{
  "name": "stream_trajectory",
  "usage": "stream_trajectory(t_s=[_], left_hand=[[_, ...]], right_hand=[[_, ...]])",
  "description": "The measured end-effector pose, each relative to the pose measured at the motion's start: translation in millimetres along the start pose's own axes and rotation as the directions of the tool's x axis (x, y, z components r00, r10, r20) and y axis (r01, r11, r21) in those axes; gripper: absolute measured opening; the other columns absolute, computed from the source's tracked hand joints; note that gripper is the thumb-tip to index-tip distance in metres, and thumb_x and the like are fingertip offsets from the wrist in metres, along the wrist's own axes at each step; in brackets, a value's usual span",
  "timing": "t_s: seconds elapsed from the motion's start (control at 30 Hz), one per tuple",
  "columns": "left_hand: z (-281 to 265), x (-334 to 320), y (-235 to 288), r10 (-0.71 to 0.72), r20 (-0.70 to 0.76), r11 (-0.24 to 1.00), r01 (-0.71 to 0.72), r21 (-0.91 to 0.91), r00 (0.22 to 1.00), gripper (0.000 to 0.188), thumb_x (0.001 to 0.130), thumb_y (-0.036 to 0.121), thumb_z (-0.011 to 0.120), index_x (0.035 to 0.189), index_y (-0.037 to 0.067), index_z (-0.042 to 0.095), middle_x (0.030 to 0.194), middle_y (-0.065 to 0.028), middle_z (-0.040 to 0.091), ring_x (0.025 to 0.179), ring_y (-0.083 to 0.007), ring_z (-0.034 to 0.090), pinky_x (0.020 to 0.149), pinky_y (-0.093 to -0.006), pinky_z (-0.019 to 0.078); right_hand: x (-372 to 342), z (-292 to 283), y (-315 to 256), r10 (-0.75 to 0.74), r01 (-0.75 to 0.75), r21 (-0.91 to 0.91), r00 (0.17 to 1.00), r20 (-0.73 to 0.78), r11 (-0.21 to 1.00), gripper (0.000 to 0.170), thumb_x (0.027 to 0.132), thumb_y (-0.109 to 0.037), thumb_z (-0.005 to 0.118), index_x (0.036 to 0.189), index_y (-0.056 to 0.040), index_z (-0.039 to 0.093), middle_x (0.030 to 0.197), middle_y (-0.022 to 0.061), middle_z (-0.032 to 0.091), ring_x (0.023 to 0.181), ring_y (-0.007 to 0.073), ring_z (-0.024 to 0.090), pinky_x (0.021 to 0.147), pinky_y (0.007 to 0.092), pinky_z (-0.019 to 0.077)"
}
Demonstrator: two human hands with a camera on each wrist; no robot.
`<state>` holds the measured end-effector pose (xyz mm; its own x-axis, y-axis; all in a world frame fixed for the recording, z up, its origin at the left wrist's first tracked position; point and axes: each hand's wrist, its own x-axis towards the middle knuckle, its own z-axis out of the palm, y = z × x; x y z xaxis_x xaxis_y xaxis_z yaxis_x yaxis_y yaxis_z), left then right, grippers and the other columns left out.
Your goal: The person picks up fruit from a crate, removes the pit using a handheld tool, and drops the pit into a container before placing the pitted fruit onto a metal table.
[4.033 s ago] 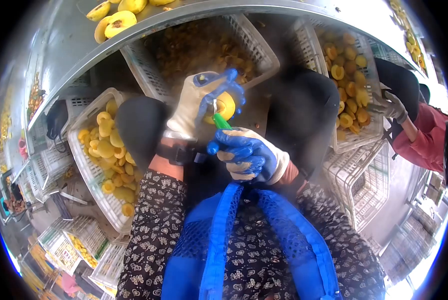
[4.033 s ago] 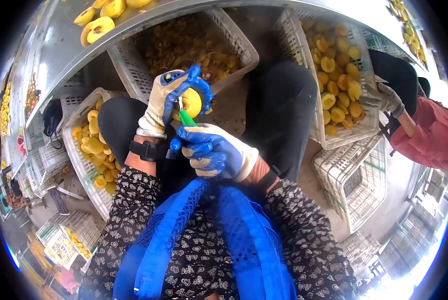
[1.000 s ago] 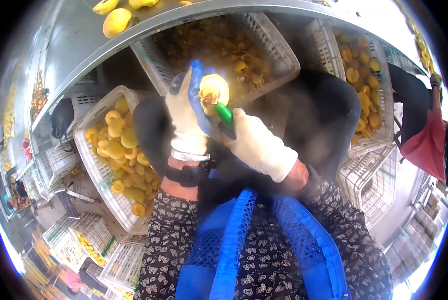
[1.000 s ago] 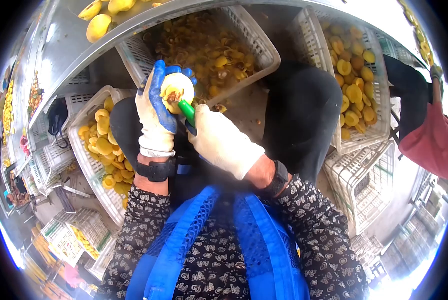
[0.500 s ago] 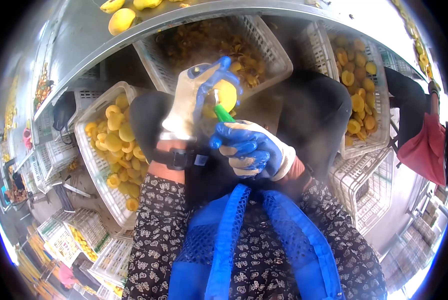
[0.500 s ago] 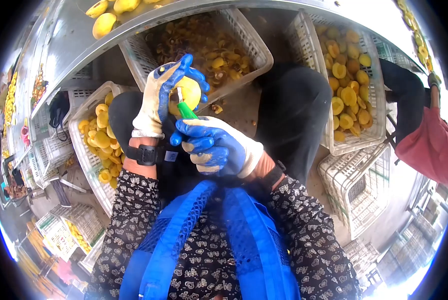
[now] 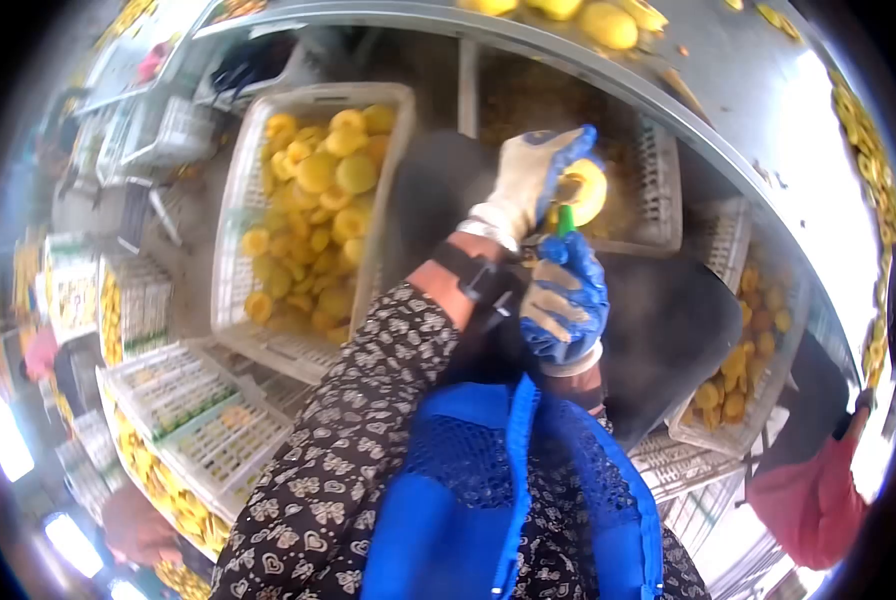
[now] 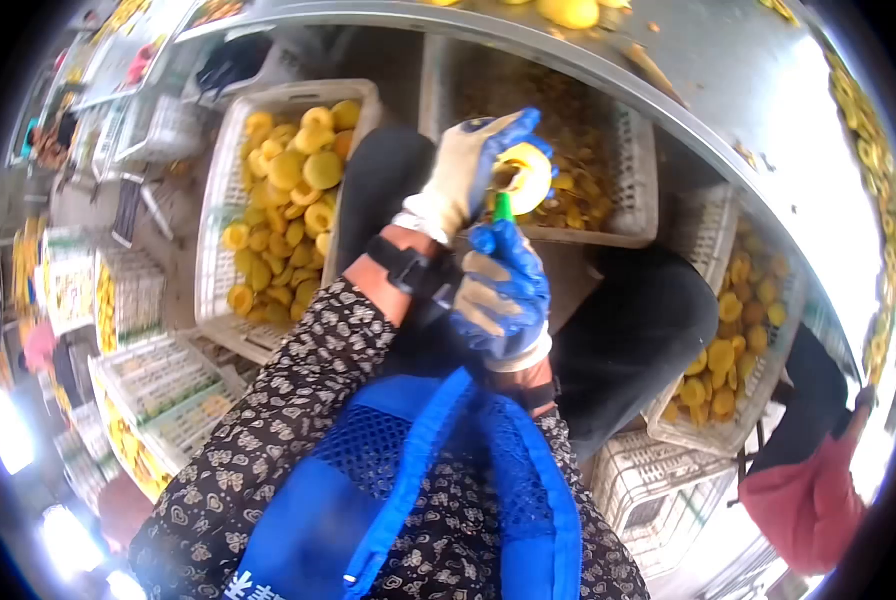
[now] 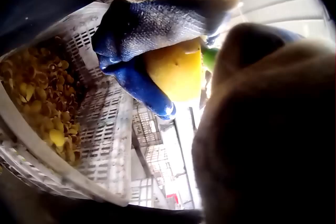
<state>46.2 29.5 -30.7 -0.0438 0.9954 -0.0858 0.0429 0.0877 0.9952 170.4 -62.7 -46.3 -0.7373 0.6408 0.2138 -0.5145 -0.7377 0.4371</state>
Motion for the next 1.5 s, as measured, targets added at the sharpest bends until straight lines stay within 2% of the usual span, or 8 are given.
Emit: stream_trajectory(t_s=[0.27, 0.5, 0.6, 0.77, 0.9, 1.1, 1.33, 1.5], left_hand=[[-4.7, 10.0, 44.8, -0.170, -0.248, 0.869, 0.026, -0.494, 0.954, 0.024, 0.089, 0.024, 0.073, 0.084, 0.000, 0.071, 0.077, -0.0093, 0.072, 0.063, -0.0132, 0.066, 0.060, -0.0275, 0.0533], [-39.9, 29.6, 62.4, -0.154, -0.236, 0.768, -0.035, -0.640, 0.959, 0.033, 0.100, 0.019, 0.054, 0.128, 0.001, 0.058, 0.098, -0.0168, 0.071, 0.085, -0.0305, 0.072, 0.074, -0.0399, 0.0595], [-107.1, 14.7, 65.2, 0.237, -0.404, 0.937, -0.317, -0.143, 0.883, 0.039, 0.101, 0.022, 0.052, 0.135, 0.004, 0.051, 0.109, -0.0189, 0.068, 0.094, -0.0353, 0.069, 0.079, -0.0454, 0.0592], [-209.2, -64.6, 26.1, 0.302, -0.542, 0.945, -0.173, 0.277, 0.784, 0.039, 0.097, 0.016, 0.057, 0.132, 0.002, 0.054, 0.109, -0.0131, 0.068, 0.095, -0.0238, 0.068, 0.084, -0.0338, 0.0570], [-275.1, -107.9, -30.6, -0.165, -0.711, 0.961, 0.273, 0.039, 0.684, 0.027, 0.089, 0.015, 0.072, 0.107, -0.006, 0.068, 0.096, -0.0079, 0.069, 0.090, -0.0157, 0.066, 0.081, -0.0280, 0.0545], [-163.7, 10.4, 101.5, 0.399, -0.457, 0.799, -0.057, 0.599, 0.795, 0.038, 0.089, 0.020, 0.071, 0.120, -0.001, 0.066, 0.114, -0.0097, 0.070, 0.102, -0.0146, 0.064, 0.092, -0.0282, 0.0482], [-129.0, 182.5, 107.3, 0.325, 0.039, 0.278, -0.135, 0.951, 0.945, 0.047, 0.083, 0.033, 0.075, 0.118, 0.004, 0.065, 0.112, -0.0155, 0.070, 0.105, -0.0286, 0.066, 0.092, -0.0347, 0.0491], [-117.6, 208.1, 72.1, 0.247, 0.127, 0.166, -0.171, 0.971, 0.961, 0.062, 0.076, 0.041, 0.078, 0.120, 0.001, 0.061, 0.111, -0.0217, 0.067, 0.109, -0.0371, 0.063, 0.093, -0.0419, 0.0493]], right_hand=[[28.0, 26.5, 7.3, -0.014, -0.017, -0.238, 0.992, -0.128, 0.971, 0.037, 0.105, -0.031, 0.040, 0.110, 0.0040, 0.052, 0.068, -0.0002, 0.051, 0.039, 0.0098, 0.047, 0.035, 0.0295, 0.0404], [43.3, 55.4, 16.8, -0.019, 0.008, -0.407, 1.000, -0.023, 0.914, 0.034, 0.105, -0.028, 0.044, 0.107, 0.0044, 0.055, 0.062, -0.0006, 0.046, 0.038, 0.0074, 0.041, 0.034, 0.0241, 0.0359], [38.7, 75.4, 1.1, -0.124, 0.003, -0.610, 0.980, -0.156, 0.792, 0.029, 0.104, -0.024, 0.049, 0.104, 0.0034, 0.058, 0.060, -0.0020, 0.044, 0.038, 0.0061, 0.037, 0.034, 0.0222, 0.0329], [63.8, 84.4, -10.3, -0.690, -0.530, -0.848, 0.606, -0.395, 0.020, 0.029, 0.096, -0.031, 0.063, 0.095, -0.0032, 0.056, 0.064, -0.0006, 0.051, 0.049, 0.0077, 0.046, 0.043, 0.0249, 0.0401], [62.1, 19.8, -61.9, -0.667, -0.652, -0.148, 0.738, 0.097, -0.743, 0.032, 0.097, -0.031, 0.057, 0.096, 0.0012, 0.055, 0.080, 0.0194, 0.068, 0.072, 0.0335, 0.069, 0.066, 0.0453, 0.0549], [41.8, 21.7, -119.2, -0.722, -0.727, -0.086, 0.687, -0.079, -0.682, 0.033, 0.095, -0.030, 0.056, 0.099, 0.0023, 0.061, 0.094, 0.0256, 0.068, 0.083, 0.0383, 0.067, 0.073, 0.0457, 0.0520], [4.2, 35.0, -121.7, -0.911, -0.787, -0.553, 0.396, -0.115, -0.273, 0.040, 0.091, -0.034, 0.060, 0.102, 0.0047, 0.060, 0.090, 0.0285, 0.066, 0.089, 0.0462, 0.063, 0.078, 0.0456, 0.0496], [6.1, 72.3, -91.0, -0.936, -0.766, -0.637, 0.283, -0.208, -0.089, 0.030, 0.094, -0.032, 0.062, 0.101, -0.0029, 0.060, 0.070, 0.0029, 0.058, 0.058, 0.0111, 0.055, 0.052, 0.0291, 0.0443]])
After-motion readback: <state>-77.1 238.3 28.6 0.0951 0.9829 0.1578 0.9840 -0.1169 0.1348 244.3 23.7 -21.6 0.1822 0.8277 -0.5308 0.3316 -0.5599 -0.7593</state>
